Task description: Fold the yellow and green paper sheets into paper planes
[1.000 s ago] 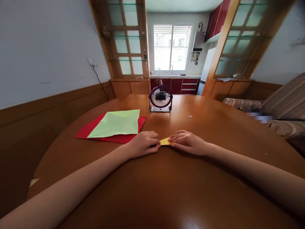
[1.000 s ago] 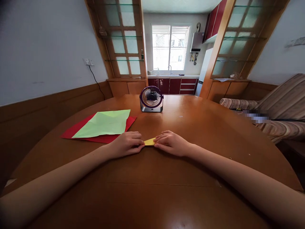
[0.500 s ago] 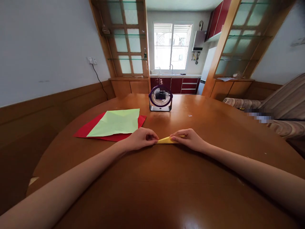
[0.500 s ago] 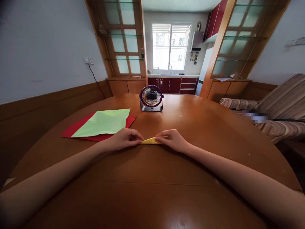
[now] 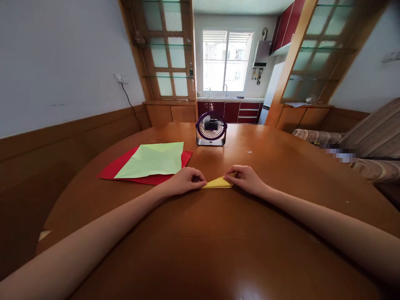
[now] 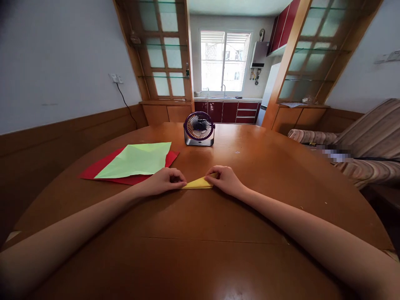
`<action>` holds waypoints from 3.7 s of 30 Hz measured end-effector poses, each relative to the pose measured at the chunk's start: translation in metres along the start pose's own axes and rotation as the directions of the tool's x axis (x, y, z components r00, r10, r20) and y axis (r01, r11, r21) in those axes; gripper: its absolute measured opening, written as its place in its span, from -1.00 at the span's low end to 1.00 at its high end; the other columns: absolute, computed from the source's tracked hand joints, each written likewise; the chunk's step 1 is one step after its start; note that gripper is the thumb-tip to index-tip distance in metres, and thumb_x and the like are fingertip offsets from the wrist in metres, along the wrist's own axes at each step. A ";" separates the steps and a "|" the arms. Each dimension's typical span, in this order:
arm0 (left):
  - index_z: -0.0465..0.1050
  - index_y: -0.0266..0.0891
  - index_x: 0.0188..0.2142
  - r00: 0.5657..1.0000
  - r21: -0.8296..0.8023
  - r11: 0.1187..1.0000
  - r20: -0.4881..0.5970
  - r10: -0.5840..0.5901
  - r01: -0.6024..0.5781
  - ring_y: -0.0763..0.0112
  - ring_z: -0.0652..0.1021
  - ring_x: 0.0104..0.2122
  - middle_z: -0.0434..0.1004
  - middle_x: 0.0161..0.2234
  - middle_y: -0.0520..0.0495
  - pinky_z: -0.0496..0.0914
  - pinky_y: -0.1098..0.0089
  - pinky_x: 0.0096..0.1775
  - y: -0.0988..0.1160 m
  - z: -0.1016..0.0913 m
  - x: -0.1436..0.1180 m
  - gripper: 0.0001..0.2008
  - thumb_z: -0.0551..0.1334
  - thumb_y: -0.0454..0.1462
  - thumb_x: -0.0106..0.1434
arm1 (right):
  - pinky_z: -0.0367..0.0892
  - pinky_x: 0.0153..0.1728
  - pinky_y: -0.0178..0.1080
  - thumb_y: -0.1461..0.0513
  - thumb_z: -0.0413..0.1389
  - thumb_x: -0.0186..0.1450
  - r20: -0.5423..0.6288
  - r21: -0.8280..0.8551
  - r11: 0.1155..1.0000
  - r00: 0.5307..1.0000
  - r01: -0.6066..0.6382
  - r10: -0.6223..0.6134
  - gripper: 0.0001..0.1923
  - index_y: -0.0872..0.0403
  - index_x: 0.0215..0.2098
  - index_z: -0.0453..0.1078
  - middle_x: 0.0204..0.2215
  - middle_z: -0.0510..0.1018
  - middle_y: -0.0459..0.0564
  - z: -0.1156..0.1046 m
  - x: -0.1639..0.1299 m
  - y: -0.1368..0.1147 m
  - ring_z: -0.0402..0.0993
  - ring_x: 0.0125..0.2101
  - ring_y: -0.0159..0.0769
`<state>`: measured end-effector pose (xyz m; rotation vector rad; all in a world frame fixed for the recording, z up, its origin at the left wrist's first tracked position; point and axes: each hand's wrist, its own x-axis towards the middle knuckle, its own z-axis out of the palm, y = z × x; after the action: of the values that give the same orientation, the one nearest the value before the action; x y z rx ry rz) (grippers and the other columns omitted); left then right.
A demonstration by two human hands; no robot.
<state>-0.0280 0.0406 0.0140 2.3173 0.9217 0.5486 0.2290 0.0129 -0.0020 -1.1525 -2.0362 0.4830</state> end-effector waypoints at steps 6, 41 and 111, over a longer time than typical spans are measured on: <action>0.54 -0.29 -0.36 1.000 0.002 1.000 -0.003 0.004 -0.004 0.42 0.49 -0.41 0.57 -0.41 -0.06 0.32 0.44 -0.37 -0.002 0.000 0.001 -0.75 0.23 -0.13 0.19 | 0.33 0.02 0.00 0.27 0.03 0.34 0.005 -0.298 0.890 0.933 0.345 -0.360 -0.75 0.04 -0.06 0.46 -0.03 0.52 0.11 -0.001 -0.002 -0.010 0.45 -0.04 -0.15; 0.59 -0.26 -0.36 0.967 -0.200 0.959 0.197 -0.162 0.201 0.47 0.46 -0.48 0.55 -0.48 0.00 0.25 0.49 -0.43 -0.013 -0.018 0.005 -0.71 0.40 -0.10 0.01 | 0.13 0.28 -0.06 0.27 -0.04 0.42 0.448 0.042 0.877 0.775 0.479 -0.445 -0.58 0.03 0.24 0.25 0.20 0.36 0.02 -0.005 0.001 -0.003 0.22 0.24 -0.28; 0.50 -0.28 -0.45 0.961 -0.242 0.943 -0.095 -0.258 0.229 0.49 0.35 -0.53 0.43 -0.54 0.04 0.14 0.48 -0.51 -0.007 0.020 0.005 -0.68 0.40 -0.06 -0.02 | 0.36 0.01 -0.04 0.26 -0.07 0.40 0.434 -0.250 0.685 0.712 0.684 -0.553 -0.59 0.13 0.19 0.28 0.00 0.48 0.17 -0.004 -0.005 -0.008 0.41 -0.01 -0.15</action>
<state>-0.0171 0.0410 -0.0042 1.9456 1.1234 0.6627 0.2291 0.0040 0.0033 -0.5002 -2.7398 -0.1172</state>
